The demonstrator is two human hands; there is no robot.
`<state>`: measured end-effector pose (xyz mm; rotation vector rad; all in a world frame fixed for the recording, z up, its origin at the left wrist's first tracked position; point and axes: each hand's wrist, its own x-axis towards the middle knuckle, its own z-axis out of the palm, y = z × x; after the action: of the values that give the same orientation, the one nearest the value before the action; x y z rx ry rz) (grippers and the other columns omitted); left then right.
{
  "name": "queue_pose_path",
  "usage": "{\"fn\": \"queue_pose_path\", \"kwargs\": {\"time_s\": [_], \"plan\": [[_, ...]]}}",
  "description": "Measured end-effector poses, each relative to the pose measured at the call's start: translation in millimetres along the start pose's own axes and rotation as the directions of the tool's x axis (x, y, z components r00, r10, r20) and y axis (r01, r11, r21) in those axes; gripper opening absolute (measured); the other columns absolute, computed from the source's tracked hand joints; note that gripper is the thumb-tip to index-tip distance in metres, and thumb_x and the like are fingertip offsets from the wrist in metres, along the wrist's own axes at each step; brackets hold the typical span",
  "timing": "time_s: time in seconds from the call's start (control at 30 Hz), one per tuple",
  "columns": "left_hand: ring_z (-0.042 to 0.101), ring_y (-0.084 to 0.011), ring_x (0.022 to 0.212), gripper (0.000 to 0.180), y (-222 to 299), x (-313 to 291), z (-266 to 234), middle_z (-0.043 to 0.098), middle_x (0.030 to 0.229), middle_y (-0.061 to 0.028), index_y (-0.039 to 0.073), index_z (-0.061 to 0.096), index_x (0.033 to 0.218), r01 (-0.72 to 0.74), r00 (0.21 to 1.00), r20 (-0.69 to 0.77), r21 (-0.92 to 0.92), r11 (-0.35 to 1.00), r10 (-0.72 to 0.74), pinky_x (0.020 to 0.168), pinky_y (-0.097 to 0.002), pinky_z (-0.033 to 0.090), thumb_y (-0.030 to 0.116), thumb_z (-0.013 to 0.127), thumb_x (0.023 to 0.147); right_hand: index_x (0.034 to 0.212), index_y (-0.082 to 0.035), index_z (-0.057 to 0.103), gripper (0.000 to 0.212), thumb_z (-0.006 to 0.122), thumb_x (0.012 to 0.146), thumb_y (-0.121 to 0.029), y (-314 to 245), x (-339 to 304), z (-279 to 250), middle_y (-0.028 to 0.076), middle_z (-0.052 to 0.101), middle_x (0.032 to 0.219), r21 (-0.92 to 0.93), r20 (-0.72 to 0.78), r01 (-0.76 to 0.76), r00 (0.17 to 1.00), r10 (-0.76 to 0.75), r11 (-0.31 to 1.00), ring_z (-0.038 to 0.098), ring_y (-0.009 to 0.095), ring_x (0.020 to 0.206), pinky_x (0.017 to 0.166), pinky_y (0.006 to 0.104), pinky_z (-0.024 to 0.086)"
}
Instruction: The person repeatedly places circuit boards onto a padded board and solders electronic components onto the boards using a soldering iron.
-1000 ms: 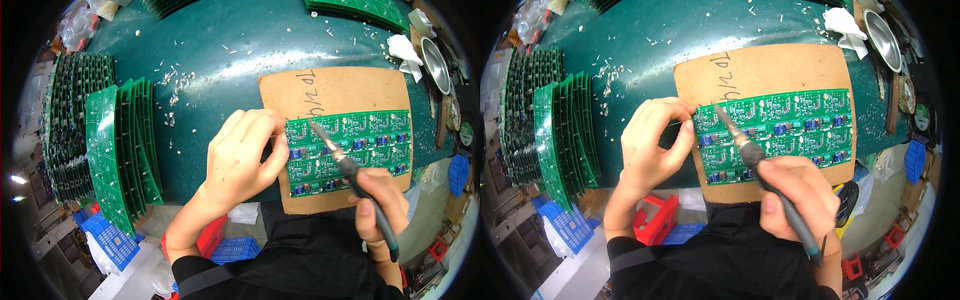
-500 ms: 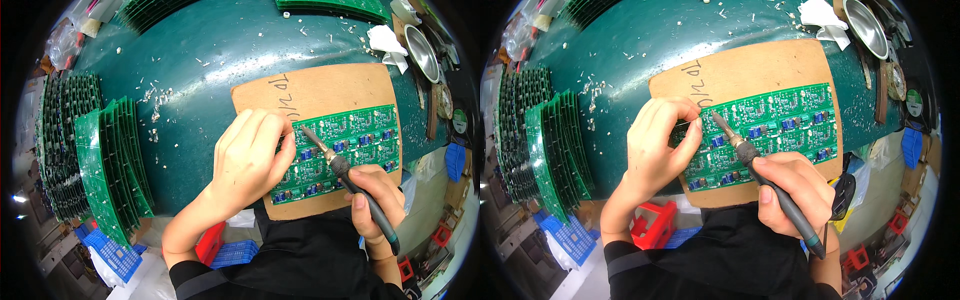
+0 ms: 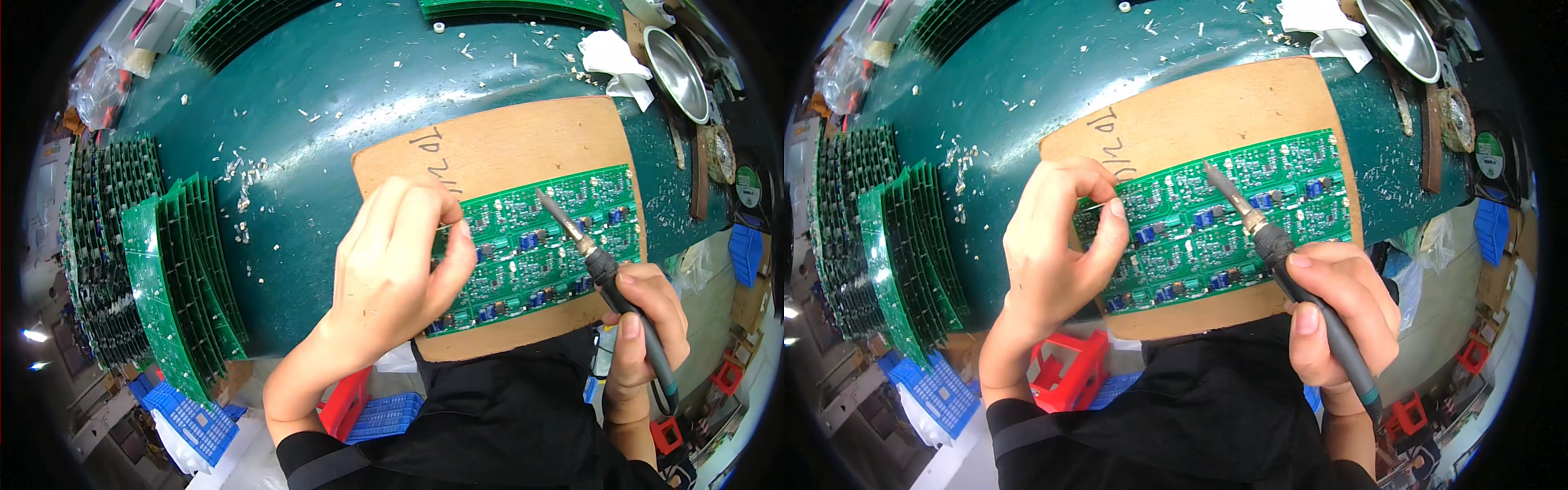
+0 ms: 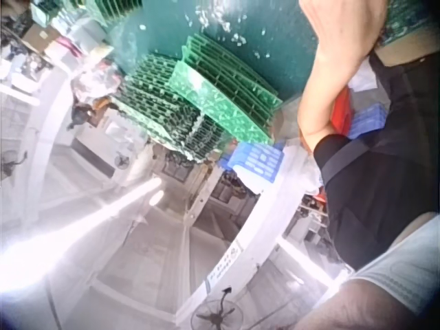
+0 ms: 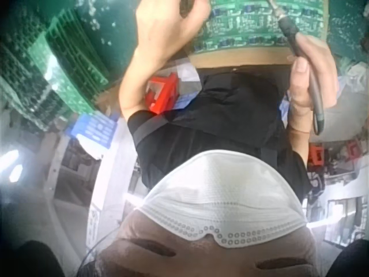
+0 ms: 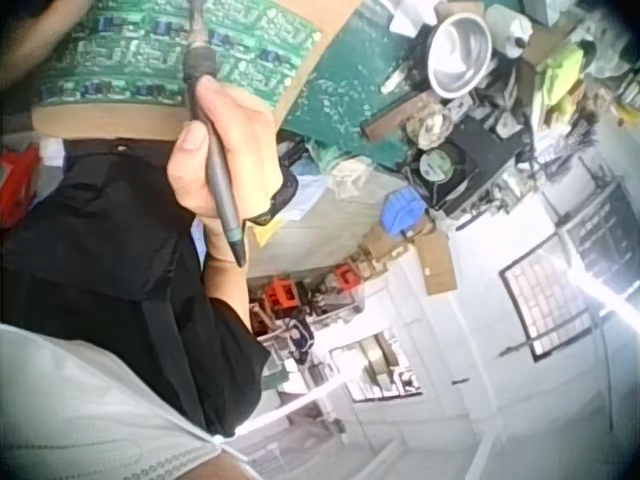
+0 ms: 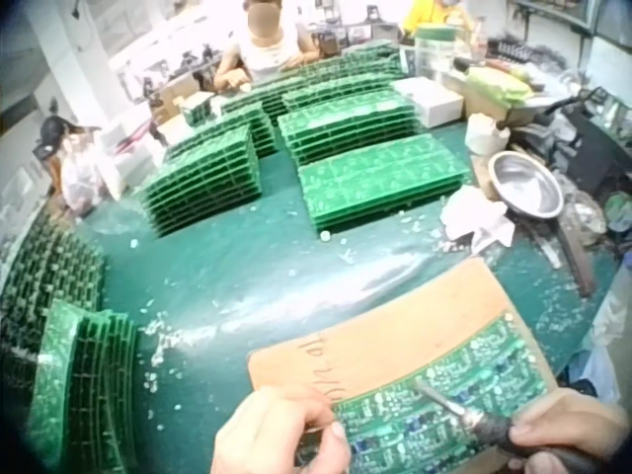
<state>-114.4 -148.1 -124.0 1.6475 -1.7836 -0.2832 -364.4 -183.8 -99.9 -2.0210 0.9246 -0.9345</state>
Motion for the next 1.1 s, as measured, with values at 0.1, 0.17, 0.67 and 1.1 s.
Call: {"fn": "queue_pose_path", "kwargs": {"time_s": [0.1, 0.17, 0.67, 1.1], "plan": [[0.063, -0.0263, 0.077, 0.018, 6.7, 8.9, 14.5, 0.064, 0.084, -0.0095, 0.003, 0.058, 0.086, -0.047, 0.999, -0.023, -0.05, 0.998, 0.046, 0.069, -0.0344, 0.05, -0.004, 0.068, 0.073, 0.103, 0.007, 0.064, 0.024, 0.058, 0.085, -0.008, 1.9, -0.2, -0.8, 0.013, 0.062, 0.074, 0.022, 0.007, -0.045, 0.999, 0.045, 0.999, 0.064, 0.027, 0.074, 0.066, 0.0346, 0.053], [0.062, -0.0269, 0.076, 0.018, 8.9, 12.3, 21.3, 0.063, 0.083, -0.0097, 0.003, 0.057, 0.086, -0.062, 0.998, 0.019, -0.014, 0.998, 0.063, 0.069, -0.0348, 0.049, -0.004, 0.068, 0.073, 0.1, 0.007, 0.064, 0.022, 0.06, 0.084, -0.007, 4.8, -0.3, 1.8, 0.015, 0.063, 0.077, 0.045, 0.003, -0.042, 0.999, 0.042, 0.998, 0.065, 0.028, 0.074, 0.066, 0.035, 0.054], [0.057, -0.0264, 0.072, 0.018, 15.1, 20.6, 25.4, 0.06, 0.083, -0.0087, 0.004, 0.058, 0.084, -0.103, 0.994, 0.045, 0.086, 0.991, 0.099, 0.064, -0.036, 0.048, -0.003, 0.069, 0.071, 0.098, 0.008, 0.065, 0.024, 0.061, 0.081, -0.008, 11.5, 3.1, -10.2, 0.017, 0.064, 0.079, 0.067, -0.003, -0.038, 0.999, 0.038, 0.997, 0.065, 0.029, 0.075, 0.067, 0.0358, 0.054], [0.061, -0.0249, 0.076, 0.016, 33.1, 39.7, 52.9, 0.06, 0.084, -0.0097, 0.002, 0.057, 0.09, -0.037, 0.998, 0.055, -0.076, 0.996, 0.042, 0.068, -0.0336, 0.049, -0.003, 0.067, 0.079, 0.099, 0.007, 0.064, 0.022, 0.06, 0.082, -0.006, 26.3, 0.7, -32.3, 0.018, 0.065, 0.084, 0.083, -0.026, -0.116, 0.993, 0.119, 0.99, 0.064, 0.028, 0.078, 0.07, 0.0352, 0.053]]}}
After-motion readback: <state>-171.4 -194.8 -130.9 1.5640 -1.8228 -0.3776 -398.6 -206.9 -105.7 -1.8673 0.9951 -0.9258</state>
